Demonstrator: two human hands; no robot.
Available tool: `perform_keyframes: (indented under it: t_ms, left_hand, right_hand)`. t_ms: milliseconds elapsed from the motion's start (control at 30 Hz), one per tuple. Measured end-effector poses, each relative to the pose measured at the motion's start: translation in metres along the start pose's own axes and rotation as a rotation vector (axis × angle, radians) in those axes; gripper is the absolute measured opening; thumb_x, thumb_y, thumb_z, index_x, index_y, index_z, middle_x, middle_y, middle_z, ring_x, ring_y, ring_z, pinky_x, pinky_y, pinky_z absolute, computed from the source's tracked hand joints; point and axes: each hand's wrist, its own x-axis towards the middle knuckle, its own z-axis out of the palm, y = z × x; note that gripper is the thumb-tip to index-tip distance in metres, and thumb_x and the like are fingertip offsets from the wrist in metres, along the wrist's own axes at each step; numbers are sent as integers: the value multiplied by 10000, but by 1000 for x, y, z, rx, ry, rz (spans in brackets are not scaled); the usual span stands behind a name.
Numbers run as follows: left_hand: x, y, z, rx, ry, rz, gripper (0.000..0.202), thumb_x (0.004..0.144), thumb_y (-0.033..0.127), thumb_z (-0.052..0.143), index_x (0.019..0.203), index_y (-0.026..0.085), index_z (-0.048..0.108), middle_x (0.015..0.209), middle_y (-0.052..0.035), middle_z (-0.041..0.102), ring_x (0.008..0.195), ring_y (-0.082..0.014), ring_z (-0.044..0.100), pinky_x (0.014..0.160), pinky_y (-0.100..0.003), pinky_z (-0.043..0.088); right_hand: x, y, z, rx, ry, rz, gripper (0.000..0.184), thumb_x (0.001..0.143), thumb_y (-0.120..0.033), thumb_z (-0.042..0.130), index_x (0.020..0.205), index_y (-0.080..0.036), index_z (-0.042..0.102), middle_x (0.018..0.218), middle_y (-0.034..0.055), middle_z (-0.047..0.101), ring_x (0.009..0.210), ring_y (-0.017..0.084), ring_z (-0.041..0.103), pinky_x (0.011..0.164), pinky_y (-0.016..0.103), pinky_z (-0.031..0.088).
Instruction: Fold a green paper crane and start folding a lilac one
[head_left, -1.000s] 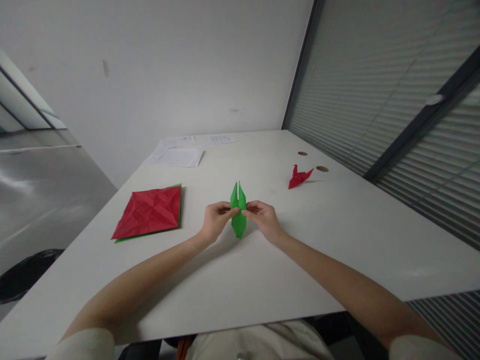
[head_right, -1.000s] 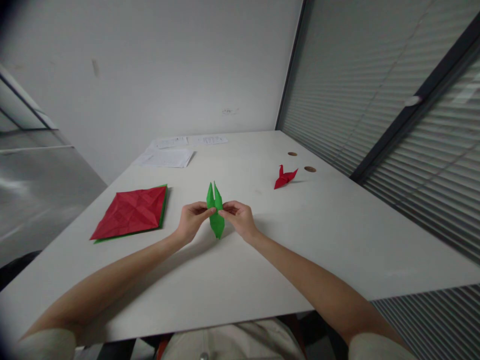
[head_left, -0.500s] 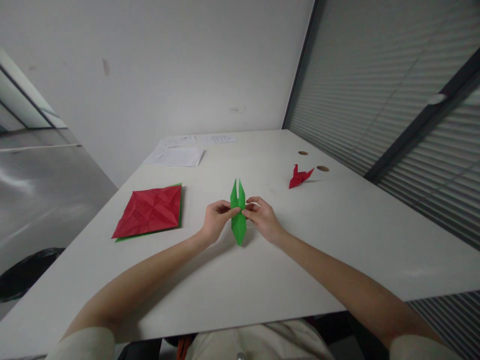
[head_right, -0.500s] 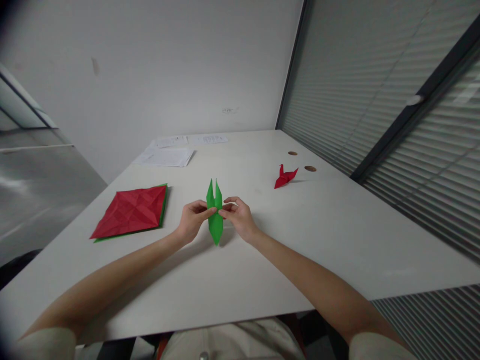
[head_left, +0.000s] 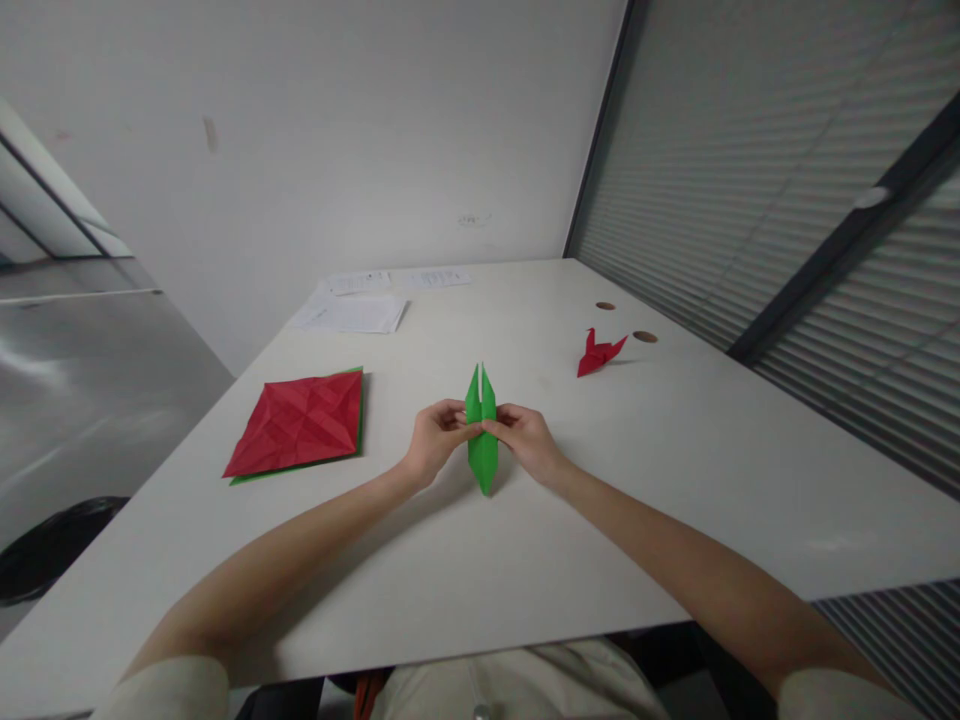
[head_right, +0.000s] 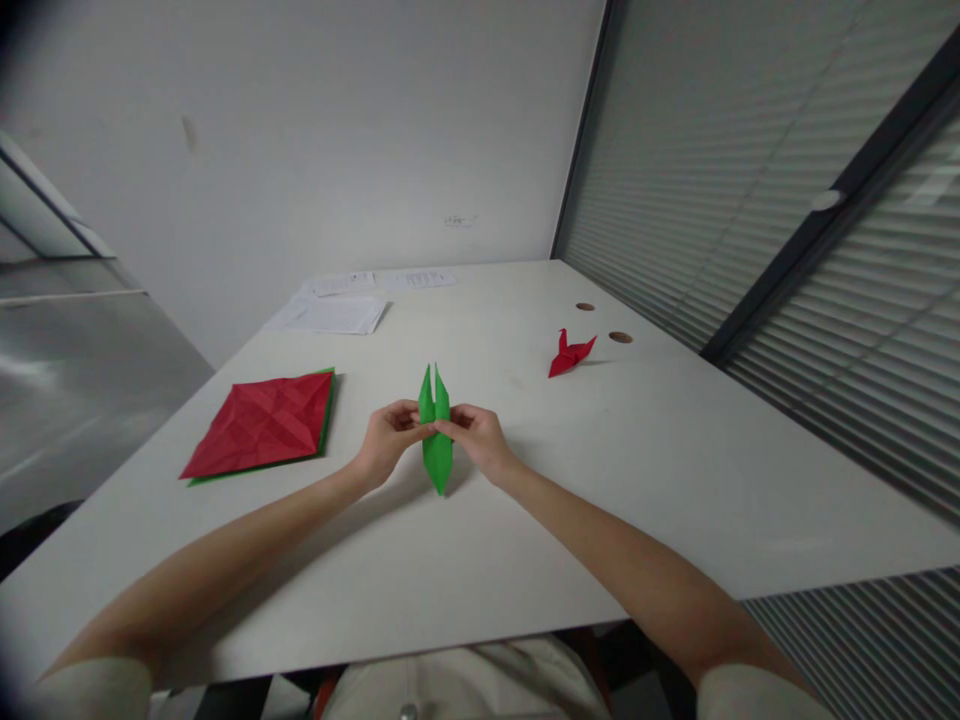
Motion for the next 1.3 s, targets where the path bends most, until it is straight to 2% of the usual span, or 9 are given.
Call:
perform_keyframes:
  t_ms: [200,400,533,667,767,967,1067,1167,1300]
  left_hand:
    - [2,0,-2,-36,16,-2,418,525,281,874,833,130,636,621,32,639,577,-100,599,616,-238,500]
    - [-1,5,-2,-2,-93,-27,330,672,363,791,846,98,700,778,-57,702,703,-155,641,700,-290,509]
    - [-1,4,-2,11,-55,-29,304,680,380,780,762,109,670,710,-43,690,616,-149,631,615,-287,510]
    - [-1,4,-2,53,-12,-27,330,634,384,805,649,118,610,580,2,629,503,-113,575,478,-223,445]
    - [-3,6,0,79,3,-14,342,626,394,806,645,120,601,577,9,617,500,-104,570,470,-213,444]
    - [-8,8,6,70,-87,-24,359,695,444,747,745,139,566,645,-1,623,509,-158,622,497,-288,509]
    - [-8,6,6,169,-76,50,344,737,448,705,737,162,513,638,17,592,524,-139,605,492,-252,478]
    - [-8,5,3,391,-13,187,283,774,404,669,716,163,532,648,16,570,583,-112,563,517,-211,433]
    - [-9,7,0,639,-19,311,226,811,368,624,719,166,583,651,8,568,574,-103,509,527,-212,394]
  right_hand:
    - [4,7,-4,17,56,9,323,539,-405,848,642,-170,652,619,-5,646,586,121,566,600,273,434]
    - [1,3,-2,-20,18,14,329,547,-412,842,623,-172,631,594,-14,628,568,116,555,581,268,429]
    - [-4,1,3,-77,-21,4,324,554,-410,838,600,-170,626,566,-21,613,547,109,549,567,263,437]
    - [-6,2,5,-57,-98,49,326,571,-418,829,641,-166,635,609,-9,640,556,118,578,574,273,469]
    - [-5,3,4,-34,-118,73,344,555,-418,837,684,-164,644,626,-5,651,552,117,579,556,268,467]
    - [-2,6,1,-111,-129,38,359,575,-448,817,636,-169,601,578,-9,616,522,118,548,527,270,436]
    - [-1,7,-1,-170,-131,19,370,599,-470,795,665,-174,583,604,-9,601,553,125,548,543,277,444]
    - [-2,4,-2,-254,-39,-99,378,629,-446,784,823,-189,586,760,4,605,642,132,561,573,274,456]
    - [-8,-8,-3,-372,175,-470,316,709,-387,749,922,-235,573,939,23,519,751,136,534,664,296,478]
